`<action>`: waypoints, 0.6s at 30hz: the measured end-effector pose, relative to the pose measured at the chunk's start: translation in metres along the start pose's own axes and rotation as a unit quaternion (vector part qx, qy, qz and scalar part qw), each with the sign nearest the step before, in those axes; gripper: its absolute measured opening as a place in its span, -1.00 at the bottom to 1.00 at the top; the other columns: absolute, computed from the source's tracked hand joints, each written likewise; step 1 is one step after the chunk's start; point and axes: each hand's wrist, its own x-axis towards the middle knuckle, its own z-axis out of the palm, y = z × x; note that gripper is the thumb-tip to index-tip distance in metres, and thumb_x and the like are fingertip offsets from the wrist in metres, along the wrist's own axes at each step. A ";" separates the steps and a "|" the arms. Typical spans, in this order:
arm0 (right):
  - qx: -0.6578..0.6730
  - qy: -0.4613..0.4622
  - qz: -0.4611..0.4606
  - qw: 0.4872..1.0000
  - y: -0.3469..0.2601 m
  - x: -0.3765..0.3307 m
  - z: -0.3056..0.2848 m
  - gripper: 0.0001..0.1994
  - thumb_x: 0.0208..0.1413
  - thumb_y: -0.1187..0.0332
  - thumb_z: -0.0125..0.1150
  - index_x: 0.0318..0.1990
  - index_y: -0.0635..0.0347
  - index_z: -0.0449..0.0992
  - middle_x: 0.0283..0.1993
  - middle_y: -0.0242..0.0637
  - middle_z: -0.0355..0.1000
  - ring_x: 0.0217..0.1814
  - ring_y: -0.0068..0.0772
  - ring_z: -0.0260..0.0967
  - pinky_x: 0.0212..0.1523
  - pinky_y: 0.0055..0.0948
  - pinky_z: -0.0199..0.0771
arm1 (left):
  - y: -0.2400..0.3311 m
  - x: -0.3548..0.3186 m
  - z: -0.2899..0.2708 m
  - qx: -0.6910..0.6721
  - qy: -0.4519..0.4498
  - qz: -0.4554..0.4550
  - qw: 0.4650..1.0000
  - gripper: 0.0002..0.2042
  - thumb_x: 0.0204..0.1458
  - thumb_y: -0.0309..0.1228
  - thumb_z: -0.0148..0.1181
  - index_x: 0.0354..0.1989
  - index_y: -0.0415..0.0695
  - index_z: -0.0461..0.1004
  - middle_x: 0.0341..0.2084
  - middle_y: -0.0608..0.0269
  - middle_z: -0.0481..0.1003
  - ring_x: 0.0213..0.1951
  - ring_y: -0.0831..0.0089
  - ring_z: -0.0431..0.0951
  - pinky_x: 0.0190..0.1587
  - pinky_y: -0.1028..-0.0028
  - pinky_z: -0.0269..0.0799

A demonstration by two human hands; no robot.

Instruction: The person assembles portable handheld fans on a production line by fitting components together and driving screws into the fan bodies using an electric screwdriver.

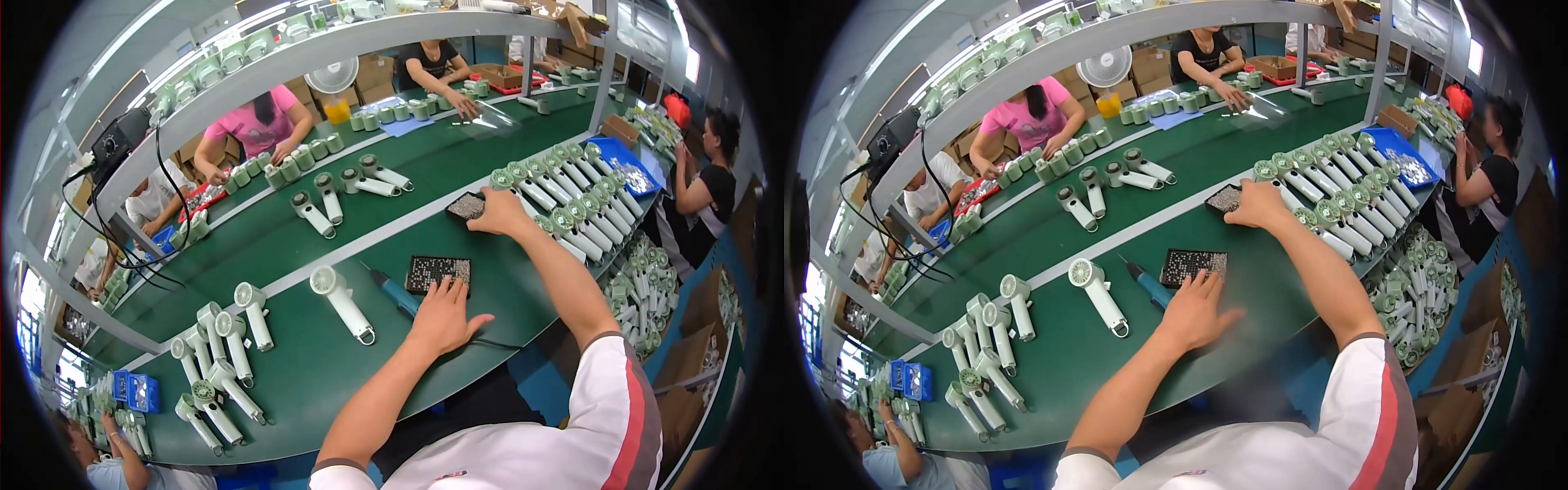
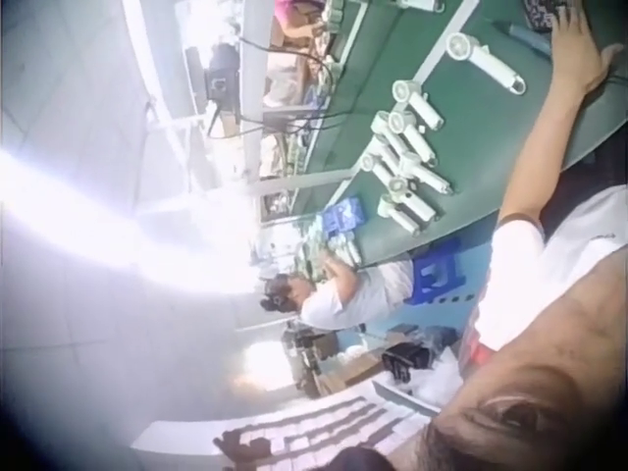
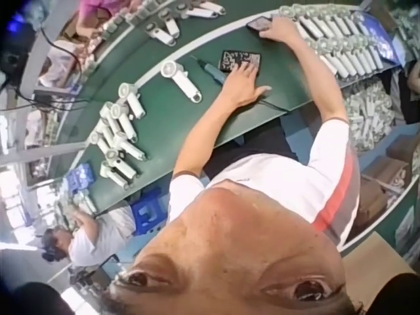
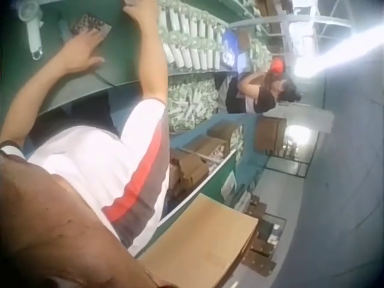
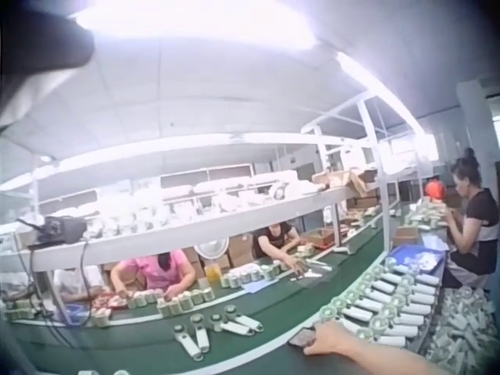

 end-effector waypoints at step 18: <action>0.094 0.000 -0.056 0.994 -0.021 -0.042 0.048 -0.02 -0.16 -0.17 0.51 0.36 0.27 0.34 0.09 0.14 0.52 0.21 0.11 0.43 0.26 -0.09 0.44 | -0.044 -0.040 -0.025 -0.058 0.049 0.061 0.995 -0.47 0.19 0.03 0.26 -0.05 -0.29 0.65 0.18 -0.06 0.53 0.30 0.04 0.45 0.39 0.15 0.32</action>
